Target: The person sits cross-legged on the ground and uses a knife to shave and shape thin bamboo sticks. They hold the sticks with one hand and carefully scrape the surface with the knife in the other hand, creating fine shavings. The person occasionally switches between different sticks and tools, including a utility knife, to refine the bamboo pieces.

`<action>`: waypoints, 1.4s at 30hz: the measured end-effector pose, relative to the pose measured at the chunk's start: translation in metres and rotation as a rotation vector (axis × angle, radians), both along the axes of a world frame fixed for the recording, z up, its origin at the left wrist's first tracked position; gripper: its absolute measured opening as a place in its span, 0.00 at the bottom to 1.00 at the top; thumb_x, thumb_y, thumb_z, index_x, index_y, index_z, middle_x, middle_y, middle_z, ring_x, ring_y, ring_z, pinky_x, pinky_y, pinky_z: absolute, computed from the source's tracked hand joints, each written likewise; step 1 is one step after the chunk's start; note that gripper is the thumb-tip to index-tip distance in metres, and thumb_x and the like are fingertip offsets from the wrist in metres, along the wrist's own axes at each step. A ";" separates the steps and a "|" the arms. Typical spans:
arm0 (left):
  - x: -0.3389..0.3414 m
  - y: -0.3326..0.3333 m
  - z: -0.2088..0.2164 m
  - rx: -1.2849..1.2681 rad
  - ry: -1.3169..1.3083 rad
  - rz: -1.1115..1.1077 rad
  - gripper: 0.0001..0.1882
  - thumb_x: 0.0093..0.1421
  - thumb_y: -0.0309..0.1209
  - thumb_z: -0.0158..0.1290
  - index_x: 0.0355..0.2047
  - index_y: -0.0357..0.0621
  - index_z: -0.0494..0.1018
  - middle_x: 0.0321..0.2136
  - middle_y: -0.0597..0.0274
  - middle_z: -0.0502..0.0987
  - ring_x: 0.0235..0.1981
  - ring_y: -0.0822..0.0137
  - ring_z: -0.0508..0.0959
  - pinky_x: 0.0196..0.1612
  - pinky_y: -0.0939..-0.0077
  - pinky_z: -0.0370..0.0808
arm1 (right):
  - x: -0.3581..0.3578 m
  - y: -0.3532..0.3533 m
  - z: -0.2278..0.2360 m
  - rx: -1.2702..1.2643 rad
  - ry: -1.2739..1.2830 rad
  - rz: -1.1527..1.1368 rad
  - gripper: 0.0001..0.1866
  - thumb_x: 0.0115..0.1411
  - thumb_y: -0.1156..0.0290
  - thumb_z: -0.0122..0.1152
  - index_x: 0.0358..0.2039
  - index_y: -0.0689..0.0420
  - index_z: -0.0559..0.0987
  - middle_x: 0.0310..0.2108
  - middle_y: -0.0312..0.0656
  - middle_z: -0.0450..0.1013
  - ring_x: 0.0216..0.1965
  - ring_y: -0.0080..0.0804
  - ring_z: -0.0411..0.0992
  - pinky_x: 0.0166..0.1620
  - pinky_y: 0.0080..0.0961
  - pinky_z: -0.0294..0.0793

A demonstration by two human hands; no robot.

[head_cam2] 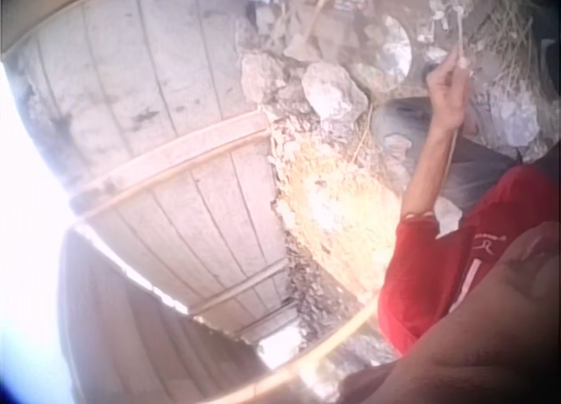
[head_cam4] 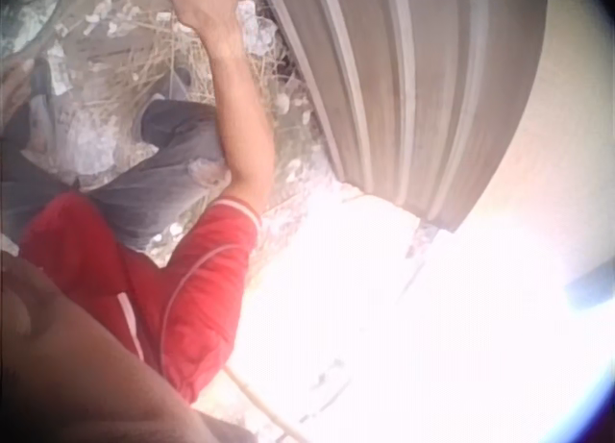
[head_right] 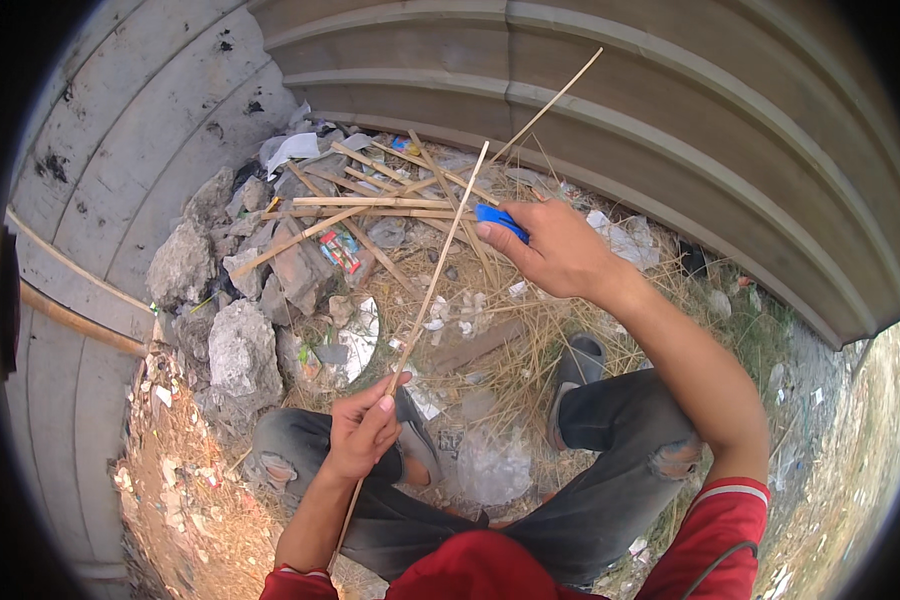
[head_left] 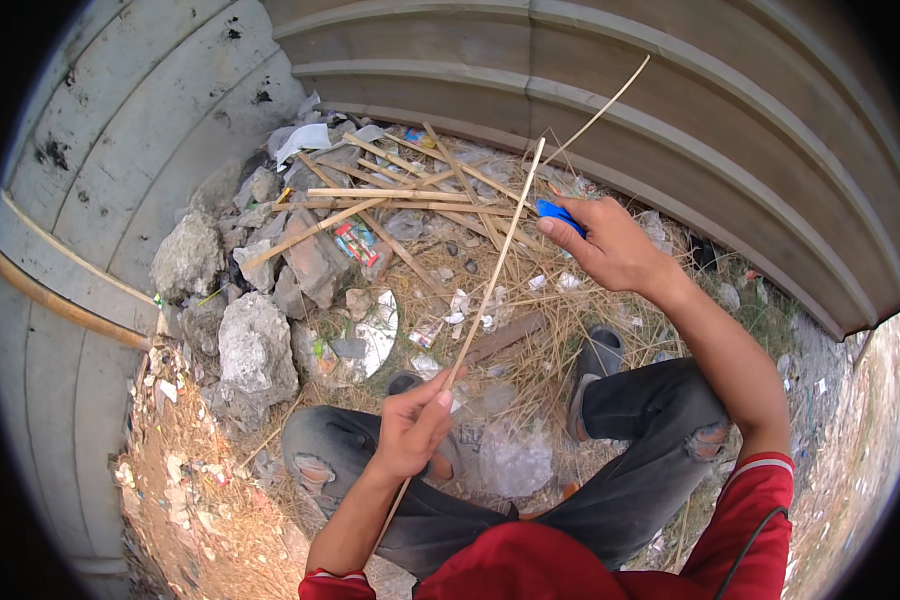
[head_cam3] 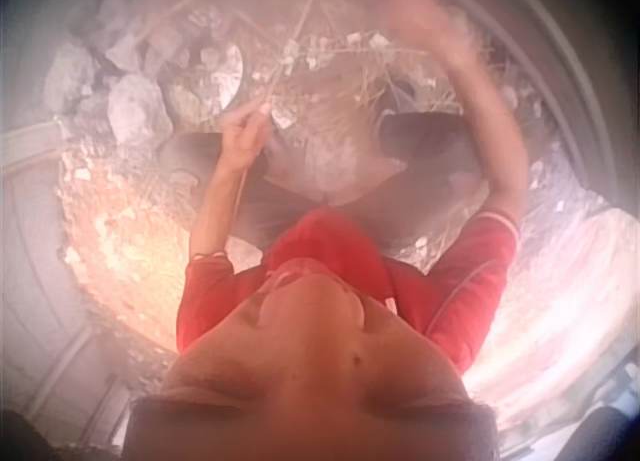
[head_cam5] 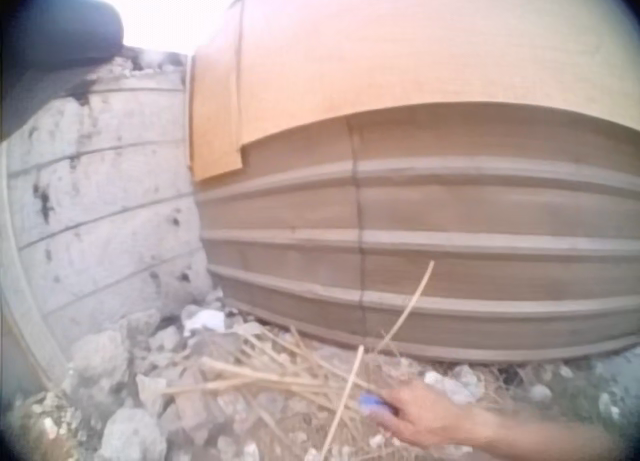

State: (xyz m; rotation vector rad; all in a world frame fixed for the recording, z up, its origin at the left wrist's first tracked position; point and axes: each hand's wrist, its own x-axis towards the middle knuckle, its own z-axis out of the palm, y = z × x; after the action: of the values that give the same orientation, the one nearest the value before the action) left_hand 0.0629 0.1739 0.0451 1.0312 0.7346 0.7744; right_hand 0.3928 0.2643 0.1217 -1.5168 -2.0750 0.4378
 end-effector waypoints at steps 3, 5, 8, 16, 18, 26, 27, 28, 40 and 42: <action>0.004 -0.001 0.000 -0.018 -0.001 -0.003 0.21 0.73 0.28 0.47 0.63 0.31 0.67 0.16 0.78 0.60 0.14 0.85 0.55 0.18 0.83 0.49 | -0.015 -0.001 0.000 -0.069 -0.023 -0.034 0.29 0.69 0.45 0.48 0.33 0.61 0.81 0.21 0.55 0.74 0.29 0.58 0.75 0.36 0.49 0.72; 0.004 -0.001 -0.001 -0.016 0.009 -0.006 0.21 0.73 0.28 0.46 0.63 0.30 0.66 0.15 0.77 0.59 0.14 0.84 0.54 0.18 0.83 0.50 | -0.012 0.005 -0.006 -0.025 -0.154 -0.067 0.28 0.69 0.45 0.48 0.35 0.60 0.82 0.22 0.55 0.75 0.31 0.59 0.76 0.38 0.49 0.73; 0.004 -0.001 -0.003 0.004 0.028 -0.023 0.21 0.73 0.28 0.45 0.63 0.29 0.66 0.15 0.76 0.56 0.13 0.83 0.52 0.17 0.83 0.51 | -0.001 0.018 -0.007 -0.025 -0.208 -0.129 0.29 0.69 0.45 0.47 0.37 0.60 0.83 0.24 0.56 0.76 0.32 0.60 0.76 0.41 0.50 0.74; 0.002 -0.023 -0.011 0.183 0.101 -0.260 0.21 0.73 0.27 0.44 0.63 0.29 0.65 0.16 0.79 0.56 0.15 0.85 0.53 0.19 0.83 0.51 | 0.103 0.061 -0.022 0.107 0.131 -0.732 0.36 0.69 0.39 0.44 0.29 0.65 0.78 0.20 0.53 0.73 0.27 0.53 0.74 0.36 0.45 0.69; 0.003 -0.018 -0.014 0.159 0.124 -0.181 0.21 0.73 0.27 0.45 0.63 0.30 0.66 0.16 0.79 0.57 0.16 0.85 0.54 0.20 0.83 0.51 | 0.113 0.052 -0.032 0.156 0.207 -0.716 0.36 0.69 0.38 0.44 0.27 0.65 0.76 0.17 0.47 0.68 0.23 0.44 0.69 0.32 0.41 0.66; 0.007 -0.007 -0.007 0.084 0.009 -0.030 0.21 0.73 0.27 0.45 0.63 0.31 0.66 0.16 0.78 0.57 0.14 0.85 0.53 0.18 0.83 0.49 | 0.021 0.018 0.003 -0.140 0.588 -0.320 0.23 0.67 0.48 0.60 0.31 0.59 0.78 0.14 0.26 0.60 0.18 0.15 0.55 0.23 0.22 0.53; 0.008 -0.007 -0.005 0.094 0.009 -0.029 0.21 0.73 0.27 0.46 0.63 0.31 0.66 0.16 0.78 0.57 0.14 0.85 0.53 0.18 0.83 0.49 | 0.013 0.016 0.004 -0.167 0.634 -0.298 0.21 0.66 0.51 0.62 0.32 0.59 0.79 0.14 0.25 0.59 0.17 0.13 0.55 0.22 0.21 0.52; 0.010 -0.006 -0.005 0.101 0.010 -0.030 0.21 0.73 0.27 0.46 0.63 0.31 0.66 0.15 0.78 0.57 0.14 0.85 0.54 0.18 0.83 0.49 | 0.008 0.015 0.005 -0.192 0.674 -0.276 0.19 0.66 0.53 0.64 0.33 0.58 0.79 0.14 0.23 0.59 0.17 0.12 0.54 0.22 0.20 0.51; 0.011 0.002 -0.007 0.127 0.101 0.121 0.21 0.72 0.26 0.48 0.64 0.33 0.67 0.20 0.80 0.63 0.18 0.87 0.58 0.21 0.85 0.53 | -0.040 -0.017 0.005 -0.178 0.111 0.162 0.27 0.67 0.47 0.53 0.33 0.63 0.79 0.20 0.52 0.74 0.25 0.51 0.75 0.33 0.44 0.71; 0.011 0.003 -0.007 0.103 0.077 0.129 0.22 0.72 0.26 0.48 0.64 0.34 0.66 0.19 0.80 0.63 0.17 0.87 0.57 0.20 0.85 0.52 | -0.057 -0.029 0.004 -0.253 -0.018 0.230 0.26 0.68 0.48 0.51 0.34 0.63 0.80 0.24 0.55 0.76 0.28 0.57 0.76 0.35 0.49 0.74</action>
State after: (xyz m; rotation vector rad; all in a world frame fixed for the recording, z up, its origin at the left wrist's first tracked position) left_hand 0.0743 0.1769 0.0379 1.1198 0.8408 0.8947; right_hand 0.3356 0.2352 0.1256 -1.4249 -2.2878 0.8021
